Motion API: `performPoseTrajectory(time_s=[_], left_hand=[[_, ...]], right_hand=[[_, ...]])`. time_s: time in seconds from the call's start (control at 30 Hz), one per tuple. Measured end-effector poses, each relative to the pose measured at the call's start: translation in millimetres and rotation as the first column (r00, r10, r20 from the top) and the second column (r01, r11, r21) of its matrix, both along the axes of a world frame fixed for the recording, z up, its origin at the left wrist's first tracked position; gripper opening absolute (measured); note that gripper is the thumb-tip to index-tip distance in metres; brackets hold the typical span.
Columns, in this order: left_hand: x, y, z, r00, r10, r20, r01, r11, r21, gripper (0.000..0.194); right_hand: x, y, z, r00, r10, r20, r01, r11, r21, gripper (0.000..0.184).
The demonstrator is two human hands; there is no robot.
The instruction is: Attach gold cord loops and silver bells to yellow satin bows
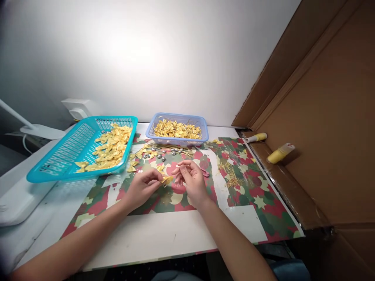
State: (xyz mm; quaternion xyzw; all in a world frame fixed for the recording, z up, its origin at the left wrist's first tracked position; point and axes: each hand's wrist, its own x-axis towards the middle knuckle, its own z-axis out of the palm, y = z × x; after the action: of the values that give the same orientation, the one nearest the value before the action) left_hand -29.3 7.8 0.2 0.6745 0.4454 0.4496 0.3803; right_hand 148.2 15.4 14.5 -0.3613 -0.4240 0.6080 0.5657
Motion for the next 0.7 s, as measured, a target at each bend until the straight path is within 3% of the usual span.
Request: performPoseTrajectory(time_s=[0.17, 0.37, 0.5, 0.6, 0.7], left_hand=[[-0.7, 2.3, -6.0, 0.993, -0.099, 0.063, 0.103, 0.992, -0.072, 0.006], [-0.8, 0.2, -8.1, 0.961, -0.198, 0.195, 0.235, 0.953, -0.19, 0.018], [1.0, -7.4, -3.7, 0.925, -0.209, 0.316, 0.293, 0.924, -0.247, 0.026], [2.0, -20.0, 1.5, 0.896, -0.18, 0.406, 0.311, 0.907, -0.283, 0.031], [3.1, -37.1, 6.3, 0.867, -0.121, 0.483, 0.312, 0.888, -0.337, 0.036]], right_hand=[[9.3, 8.5, 16.8, 0.988, -0.083, -0.133, 0.089, 0.995, 0.041, 0.024], [23.3, 22.5, 64.5, 0.956, -0.152, -0.252, 0.188, 0.974, 0.127, 0.009], [29.3, 32.5, 89.4, 0.934, -0.194, -0.3, 0.24, 0.963, 0.126, 0.012], [31.8, 35.7, 94.5, 0.928, -0.202, -0.314, 0.238, 0.968, 0.081, 0.015], [32.8, 36.0, 88.8, 0.924, -0.205, -0.323, 0.222, 0.975, 0.016, 0.017]])
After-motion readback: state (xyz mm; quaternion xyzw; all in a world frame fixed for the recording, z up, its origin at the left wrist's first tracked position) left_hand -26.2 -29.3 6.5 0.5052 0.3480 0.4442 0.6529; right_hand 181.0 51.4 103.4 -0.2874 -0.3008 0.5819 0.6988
